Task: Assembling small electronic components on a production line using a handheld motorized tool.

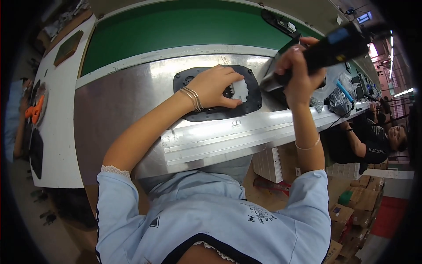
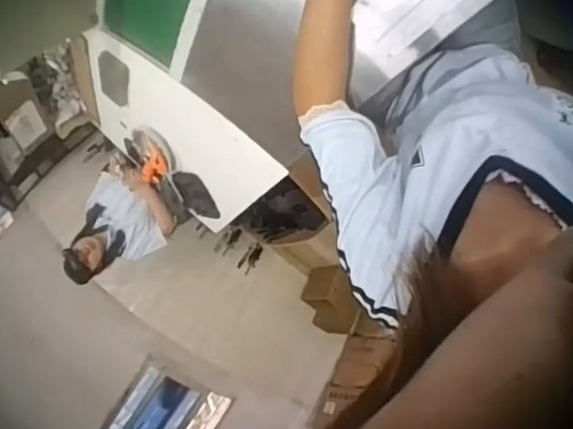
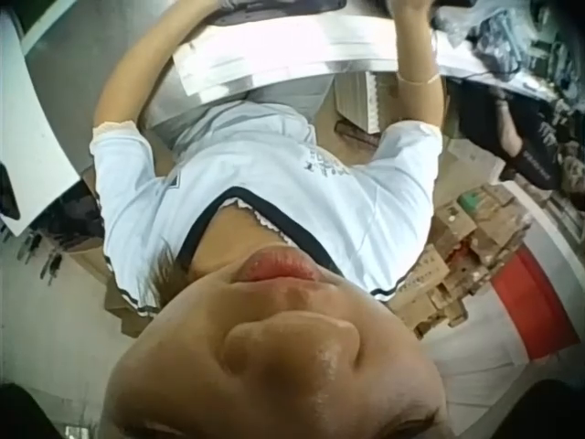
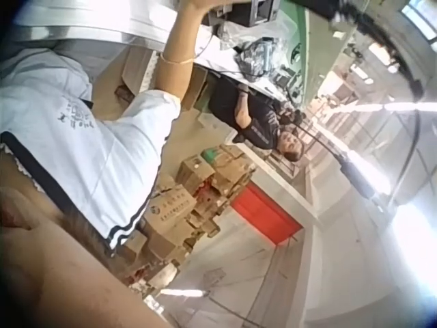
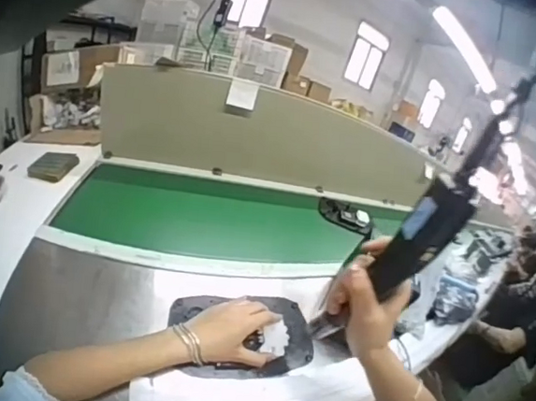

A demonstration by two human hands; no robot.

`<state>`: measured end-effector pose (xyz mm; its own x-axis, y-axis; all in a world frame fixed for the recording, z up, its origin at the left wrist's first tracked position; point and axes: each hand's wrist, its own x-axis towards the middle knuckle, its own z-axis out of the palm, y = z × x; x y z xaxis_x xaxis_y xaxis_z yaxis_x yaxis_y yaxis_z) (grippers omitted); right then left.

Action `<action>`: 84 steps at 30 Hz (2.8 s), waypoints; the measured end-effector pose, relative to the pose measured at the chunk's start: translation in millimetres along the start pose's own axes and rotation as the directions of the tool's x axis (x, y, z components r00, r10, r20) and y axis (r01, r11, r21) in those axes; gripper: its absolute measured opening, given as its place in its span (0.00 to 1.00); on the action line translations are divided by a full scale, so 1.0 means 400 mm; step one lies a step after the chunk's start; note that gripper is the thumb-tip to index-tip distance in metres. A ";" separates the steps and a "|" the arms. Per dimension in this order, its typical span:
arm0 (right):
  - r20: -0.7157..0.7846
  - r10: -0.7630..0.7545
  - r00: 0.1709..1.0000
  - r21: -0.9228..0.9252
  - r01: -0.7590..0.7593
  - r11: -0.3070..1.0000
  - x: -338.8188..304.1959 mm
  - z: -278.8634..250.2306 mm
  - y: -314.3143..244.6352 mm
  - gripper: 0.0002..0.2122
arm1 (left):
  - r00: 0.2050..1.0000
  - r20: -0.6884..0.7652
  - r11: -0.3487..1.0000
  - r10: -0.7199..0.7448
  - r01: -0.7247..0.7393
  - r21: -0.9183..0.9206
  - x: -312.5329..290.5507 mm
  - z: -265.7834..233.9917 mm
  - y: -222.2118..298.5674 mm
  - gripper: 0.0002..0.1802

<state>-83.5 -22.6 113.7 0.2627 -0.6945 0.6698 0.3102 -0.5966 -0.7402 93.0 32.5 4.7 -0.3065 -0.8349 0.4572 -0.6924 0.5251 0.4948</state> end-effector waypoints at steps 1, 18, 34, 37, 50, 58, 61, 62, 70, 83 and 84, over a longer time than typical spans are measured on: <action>0.000 -0.061 0.998 -0.029 0.061 0.998 0.006 -0.030 -0.018 0.12 | 1.000 -0.001 1.000 0.000 0.000 0.001 0.001 -0.001 0.004 0.33; -0.145 -0.121 0.982 -0.174 0.096 0.980 0.060 -0.189 -0.047 0.06 | 1.000 0.014 1.000 -0.012 0.012 0.006 -0.005 -0.006 0.008 0.33; 0.053 0.002 0.999 0.068 -0.006 0.998 0.015 0.047 -0.011 0.13 | 0.997 0.018 0.997 -0.070 0.071 -0.041 0.005 -0.020 0.015 0.46; 0.100 0.002 0.995 0.080 -0.010 0.997 0.014 0.099 0.008 0.13 | 0.997 -0.005 0.994 -0.075 0.074 -0.078 0.005 -0.018 0.013 0.48; 0.157 0.027 0.987 0.117 -0.046 0.992 0.019 0.116 0.063 0.11 | 0.997 -0.052 0.995 -0.059 0.054 -0.088 0.012 -0.007 0.003 0.50; 0.174 0.006 0.985 0.110 -0.026 0.994 0.013 0.122 0.068 0.10 | 0.997 -0.010 0.993 -0.080 0.078 -0.084 0.013 -0.013 0.004 0.50; 0.169 -0.008 0.986 0.096 -0.008 0.995 0.012 0.126 0.066 0.10 | 0.997 -0.012 0.994 -0.082 0.081 -0.076 0.013 -0.013 0.006 0.49; 0.174 -0.007 0.985 0.094 -0.010 0.996 0.012 0.126 0.066 0.10 | 0.996 -0.005 0.994 -0.087 0.087 -0.067 0.014 -0.015 0.007 0.49; 0.184 0.002 0.983 0.041 -0.009 0.999 0.015 0.133 0.074 0.08 | 0.997 -0.016 0.994 -0.074 0.072 -0.081 0.014 -0.012 0.000 0.45; 0.224 0.028 0.974 0.013 -0.032 0.999 0.016 0.142 0.068 0.10 | 0.994 -0.024 0.986 -0.108 0.104 -0.130 0.014 -0.004 -0.004 0.42; 0.223 0.037 0.974 0.021 -0.043 0.999 0.018 0.138 0.066 0.10 | 0.994 -0.024 0.986 -0.107 0.103 -0.129 0.014 -0.002 -0.005 0.42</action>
<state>-22.9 -21.0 102.3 0.4712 -0.6089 0.6382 0.3174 -0.5580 -0.7667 93.0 26.7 6.8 -0.2148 -0.8819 0.4197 -0.6302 0.4534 0.6302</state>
